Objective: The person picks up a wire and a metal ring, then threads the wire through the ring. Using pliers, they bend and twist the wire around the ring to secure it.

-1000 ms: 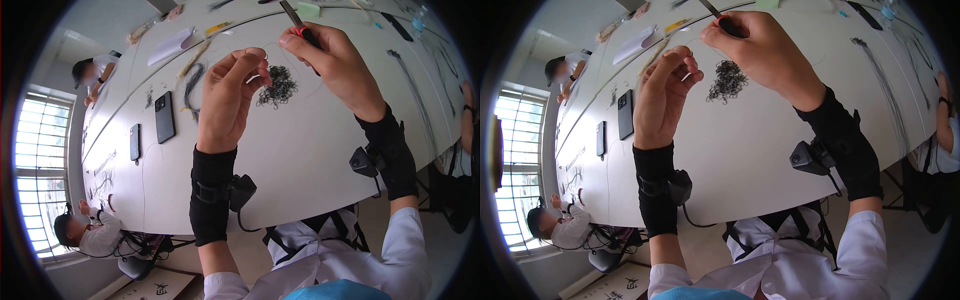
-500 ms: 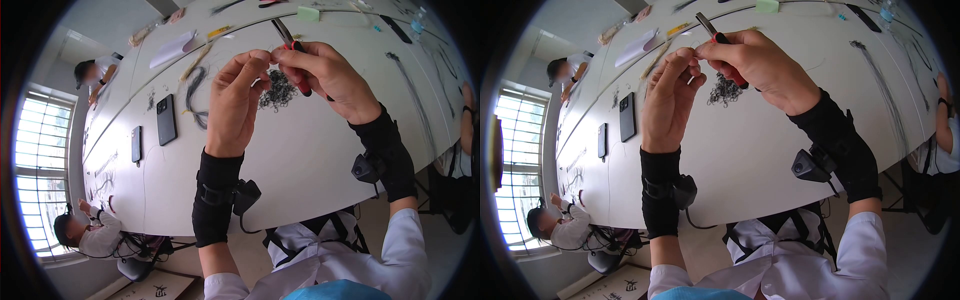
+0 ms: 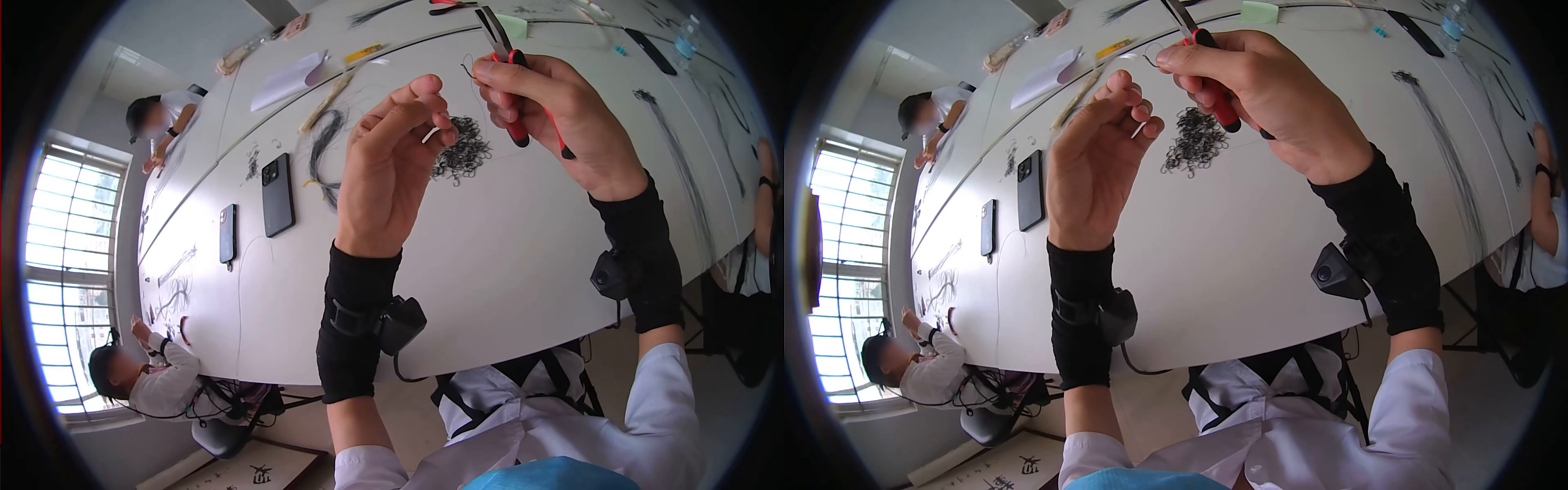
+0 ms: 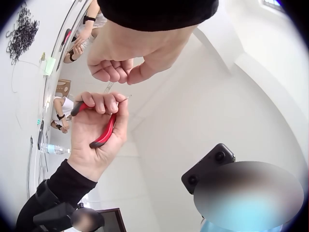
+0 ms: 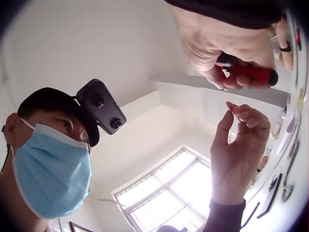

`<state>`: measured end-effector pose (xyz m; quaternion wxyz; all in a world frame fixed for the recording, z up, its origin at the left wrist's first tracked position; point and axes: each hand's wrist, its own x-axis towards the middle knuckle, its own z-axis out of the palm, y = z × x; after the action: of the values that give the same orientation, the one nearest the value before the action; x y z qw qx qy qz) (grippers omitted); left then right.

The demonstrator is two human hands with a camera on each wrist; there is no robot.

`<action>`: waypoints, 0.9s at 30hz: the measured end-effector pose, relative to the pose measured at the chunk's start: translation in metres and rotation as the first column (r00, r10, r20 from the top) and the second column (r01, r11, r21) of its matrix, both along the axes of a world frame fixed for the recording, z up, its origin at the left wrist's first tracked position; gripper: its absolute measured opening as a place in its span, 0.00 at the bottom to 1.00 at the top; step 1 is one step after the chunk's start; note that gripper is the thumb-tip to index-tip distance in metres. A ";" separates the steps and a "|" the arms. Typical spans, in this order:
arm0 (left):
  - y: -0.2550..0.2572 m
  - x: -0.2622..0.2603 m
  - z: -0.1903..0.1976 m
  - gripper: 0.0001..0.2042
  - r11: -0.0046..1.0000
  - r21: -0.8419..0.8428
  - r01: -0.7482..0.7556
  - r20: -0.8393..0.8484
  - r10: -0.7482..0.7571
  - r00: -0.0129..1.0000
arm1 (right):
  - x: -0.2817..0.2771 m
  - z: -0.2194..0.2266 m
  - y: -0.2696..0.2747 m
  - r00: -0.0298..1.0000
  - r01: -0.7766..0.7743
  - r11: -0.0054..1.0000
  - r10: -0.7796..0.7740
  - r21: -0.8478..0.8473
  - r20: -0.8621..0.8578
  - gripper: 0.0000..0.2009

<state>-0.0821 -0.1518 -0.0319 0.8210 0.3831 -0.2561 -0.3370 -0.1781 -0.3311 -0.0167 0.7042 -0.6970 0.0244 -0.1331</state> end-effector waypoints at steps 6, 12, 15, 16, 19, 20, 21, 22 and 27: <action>0.003 0.004 -0.004 0.11 0.997 -0.034 0.063 0.086 -0.060 0.995 | -0.002 0.005 0.007 1.000 -0.011 1.000 0.010 -0.019 -0.023 0.18; 0.003 -0.004 0.008 0.08 0.954 0.005 -0.301 0.504 0.258 0.824 | -0.010 0.016 0.011 0.993 -0.094 0.993 0.100 0.076 -0.070 0.16; 0.006 -0.005 0.012 0.09 0.911 -0.089 -0.402 0.753 0.326 0.572 | -0.013 0.020 0.012 0.977 -0.196 0.967 0.207 0.163 -0.052 0.14; 0.007 -0.005 0.014 0.09 0.911 -0.107 -0.398 0.807 0.313 0.501 | -0.013 0.019 0.012 0.971 -0.217 0.957 0.231 0.193 -0.055 0.13; 0.010 -0.003 0.018 0.13 0.910 -0.127 -0.395 0.925 0.253 0.285 | -0.013 0.014 0.008 0.953 -0.268 0.925 0.295 0.267 -0.063 0.13; 0.011 -0.004 0.020 0.13 0.907 -0.125 -0.401 0.933 0.245 0.263 | -0.013 0.013 0.007 0.948 -0.281 0.917 0.311 0.283 -0.069 0.13; 0.011 -0.005 0.022 0.12 0.905 -0.123 -0.407 0.941 0.236 0.241 | -0.013 0.013 0.007 0.942 -0.293 0.909 0.328 0.297 -0.075 0.13; 0.012 -0.005 0.022 0.12 0.902 -0.121 -0.414 0.949 0.228 0.219 | -0.014 0.015 0.008 0.942 -0.285 0.914 0.323 0.289 -0.092 0.14; 0.015 -0.001 0.022 0.09 0.899 -0.098 -0.426 0.964 0.193 0.185 | -0.015 0.019 0.009 0.930 -0.297 0.911 0.344 0.285 -0.130 0.15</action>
<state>-0.0830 -0.1365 -0.0104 0.5032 0.6276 -0.5826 0.1162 -0.1926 -0.3218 0.0020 0.7969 -0.6018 -0.0109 0.0513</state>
